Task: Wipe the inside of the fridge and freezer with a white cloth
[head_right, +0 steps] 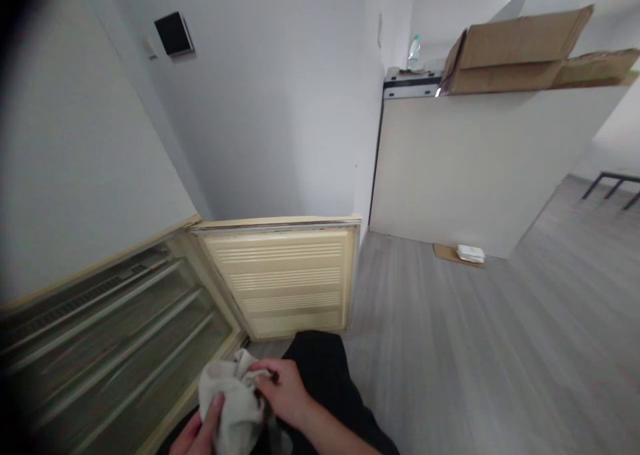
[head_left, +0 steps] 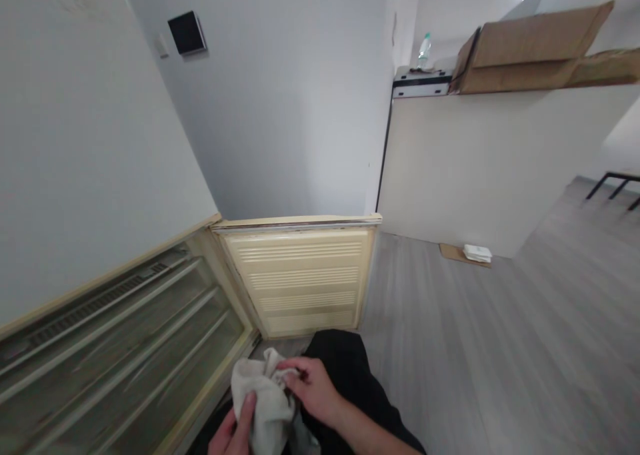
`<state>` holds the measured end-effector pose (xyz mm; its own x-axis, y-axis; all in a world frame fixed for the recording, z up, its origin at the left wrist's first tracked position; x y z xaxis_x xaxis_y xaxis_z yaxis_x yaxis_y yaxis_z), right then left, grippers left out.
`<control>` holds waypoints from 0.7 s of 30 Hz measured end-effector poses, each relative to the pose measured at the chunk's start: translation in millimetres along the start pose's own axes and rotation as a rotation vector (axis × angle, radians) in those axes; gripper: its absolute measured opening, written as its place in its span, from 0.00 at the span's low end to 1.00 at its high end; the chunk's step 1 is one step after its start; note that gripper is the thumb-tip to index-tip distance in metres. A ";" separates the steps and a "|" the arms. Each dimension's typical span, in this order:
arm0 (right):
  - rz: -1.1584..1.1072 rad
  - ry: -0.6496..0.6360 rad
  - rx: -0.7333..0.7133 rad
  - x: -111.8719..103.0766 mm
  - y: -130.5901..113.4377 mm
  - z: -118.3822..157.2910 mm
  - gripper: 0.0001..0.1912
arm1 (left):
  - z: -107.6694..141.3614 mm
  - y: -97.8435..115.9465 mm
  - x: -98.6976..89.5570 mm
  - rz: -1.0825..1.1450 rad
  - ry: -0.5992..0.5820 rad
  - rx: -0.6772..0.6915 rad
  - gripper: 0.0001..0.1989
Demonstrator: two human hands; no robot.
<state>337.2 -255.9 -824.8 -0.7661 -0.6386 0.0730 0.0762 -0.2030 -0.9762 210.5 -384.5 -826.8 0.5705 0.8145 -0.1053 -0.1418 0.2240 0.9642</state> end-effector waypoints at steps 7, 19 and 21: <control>0.062 0.382 -0.034 -73.8 -28.5 40.6 0.15 | -3.8 11.7 36.6 0.504 -0.052 -0.168 0.19; 0.003 0.617 -0.061 -157.6 -0.9 62.1 0.25 | 3.1 -1.4 61.7 0.362 -0.447 -0.211 0.37; 0.016 0.627 -0.060 -162.1 -2.6 62.4 0.26 | 2.8 -1.6 58.1 0.305 -0.403 -0.160 0.42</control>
<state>501.0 -198.2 -821.4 -0.9951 -0.0808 -0.0576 0.0687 -0.1431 -0.9873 246.2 -339.0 -833.8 0.7451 0.5923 0.3064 -0.4536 0.1133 0.8840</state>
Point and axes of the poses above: each hand's wrist, its own z-axis away from the middle knuckle, its own x-axis out of the palm, y = z × x, the point moved 2 cm from there along -z, towards the middle knuckle, and after that the axes turned 10 degrees about x, right-handed, at the moved point
